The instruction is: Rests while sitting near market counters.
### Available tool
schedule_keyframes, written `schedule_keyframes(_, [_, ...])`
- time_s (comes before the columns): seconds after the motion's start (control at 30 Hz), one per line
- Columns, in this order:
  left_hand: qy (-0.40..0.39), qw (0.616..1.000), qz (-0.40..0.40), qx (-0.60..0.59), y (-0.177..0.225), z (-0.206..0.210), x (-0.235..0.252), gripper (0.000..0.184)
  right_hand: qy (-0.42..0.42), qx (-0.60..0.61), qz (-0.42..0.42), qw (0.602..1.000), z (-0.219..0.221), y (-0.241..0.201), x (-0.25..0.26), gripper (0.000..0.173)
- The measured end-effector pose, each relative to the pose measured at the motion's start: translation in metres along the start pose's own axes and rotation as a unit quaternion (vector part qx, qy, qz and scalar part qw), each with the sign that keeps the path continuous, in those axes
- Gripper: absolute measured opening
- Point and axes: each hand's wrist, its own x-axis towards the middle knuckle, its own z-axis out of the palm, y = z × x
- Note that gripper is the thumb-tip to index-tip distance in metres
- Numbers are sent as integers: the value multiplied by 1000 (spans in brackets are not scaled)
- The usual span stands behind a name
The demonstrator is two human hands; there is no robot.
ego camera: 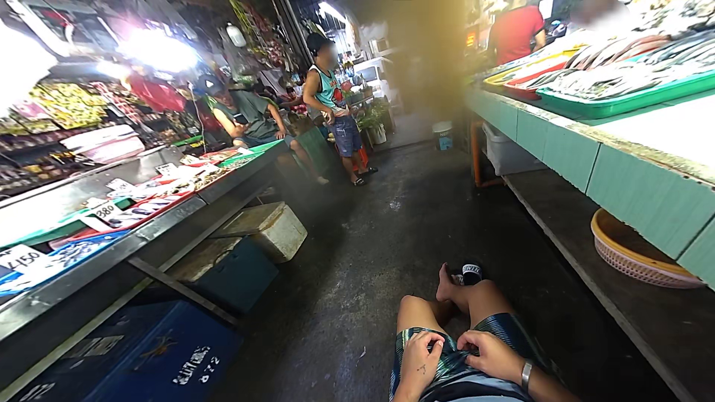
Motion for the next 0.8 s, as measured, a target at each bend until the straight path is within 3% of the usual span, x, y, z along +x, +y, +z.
schedule_keyframes(0.8, [-3,1000,-2,1,1,-1,0,25,-4,6,5,1000,-2,-3,-1,27])
